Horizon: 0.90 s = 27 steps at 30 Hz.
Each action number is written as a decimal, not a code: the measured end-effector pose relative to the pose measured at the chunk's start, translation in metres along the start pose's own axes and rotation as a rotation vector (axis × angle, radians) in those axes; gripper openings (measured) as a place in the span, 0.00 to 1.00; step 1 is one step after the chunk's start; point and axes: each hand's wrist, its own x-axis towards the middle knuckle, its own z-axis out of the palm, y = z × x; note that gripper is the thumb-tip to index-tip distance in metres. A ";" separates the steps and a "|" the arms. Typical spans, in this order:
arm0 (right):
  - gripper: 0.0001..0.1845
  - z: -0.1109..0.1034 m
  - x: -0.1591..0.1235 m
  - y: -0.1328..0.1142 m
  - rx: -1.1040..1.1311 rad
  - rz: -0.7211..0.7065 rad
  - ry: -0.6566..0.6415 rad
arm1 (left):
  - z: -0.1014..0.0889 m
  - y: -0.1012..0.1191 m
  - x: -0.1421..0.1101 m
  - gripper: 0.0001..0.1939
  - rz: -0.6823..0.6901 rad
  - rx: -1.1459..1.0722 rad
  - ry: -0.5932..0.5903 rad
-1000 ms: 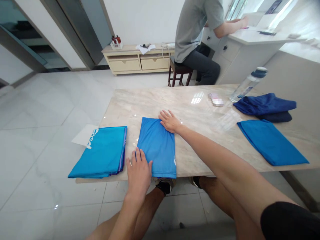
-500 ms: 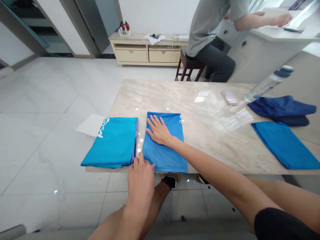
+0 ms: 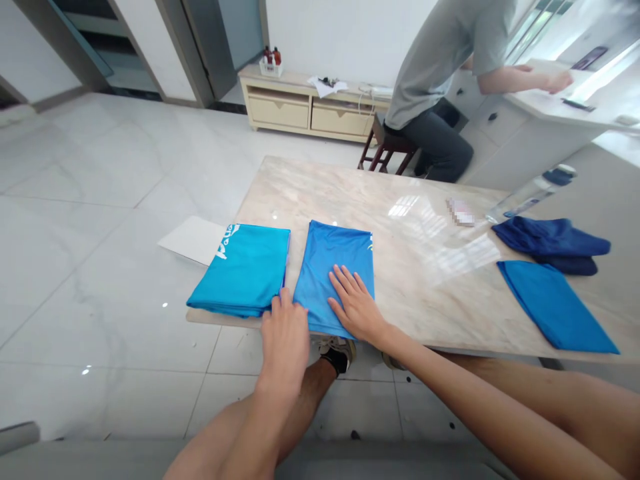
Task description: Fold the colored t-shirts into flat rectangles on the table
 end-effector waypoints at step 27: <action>0.38 -0.010 0.066 0.070 -0.021 0.256 0.062 | 0.065 0.056 0.158 0.33 0.153 -0.177 0.371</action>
